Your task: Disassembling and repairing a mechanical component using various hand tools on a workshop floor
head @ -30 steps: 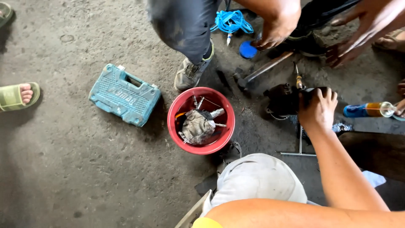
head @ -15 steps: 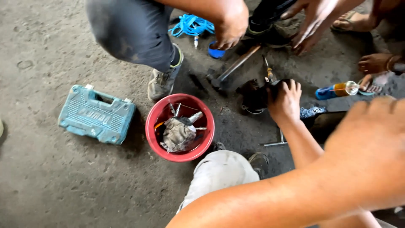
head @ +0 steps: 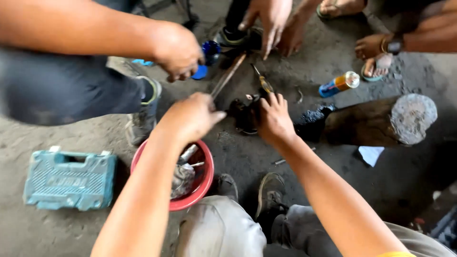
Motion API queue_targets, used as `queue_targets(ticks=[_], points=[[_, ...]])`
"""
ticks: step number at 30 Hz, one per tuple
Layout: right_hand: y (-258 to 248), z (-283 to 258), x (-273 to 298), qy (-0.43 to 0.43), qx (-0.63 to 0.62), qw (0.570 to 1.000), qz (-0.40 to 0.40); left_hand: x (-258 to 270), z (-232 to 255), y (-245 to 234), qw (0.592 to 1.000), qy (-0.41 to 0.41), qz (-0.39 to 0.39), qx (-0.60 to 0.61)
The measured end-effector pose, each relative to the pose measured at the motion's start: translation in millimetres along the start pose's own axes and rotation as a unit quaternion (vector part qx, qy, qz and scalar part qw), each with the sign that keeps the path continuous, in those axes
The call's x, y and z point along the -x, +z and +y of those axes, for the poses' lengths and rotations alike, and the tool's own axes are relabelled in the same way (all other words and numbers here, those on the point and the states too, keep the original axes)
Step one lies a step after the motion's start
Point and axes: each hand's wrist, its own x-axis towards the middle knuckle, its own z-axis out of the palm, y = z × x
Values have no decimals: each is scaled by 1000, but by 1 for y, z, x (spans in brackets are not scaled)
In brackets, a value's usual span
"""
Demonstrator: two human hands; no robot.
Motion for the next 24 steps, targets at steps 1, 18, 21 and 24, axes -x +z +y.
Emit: queue_targets(ticks=[1,18,21,24], points=[[-1,-3,0,-22,25,999,12,-40,-45,41,999,-29,-20,-27],[-38,-47,-8,20,-101,984,142,-224,-246,272,960,-63,173,-211],[-46,-39,-8,36,-128,986,103,-196,-255,258,961,-53,164,-216],[-61,-29,-5,116,-232,965,41,-108,-183,178,973,-136,88,-162]])
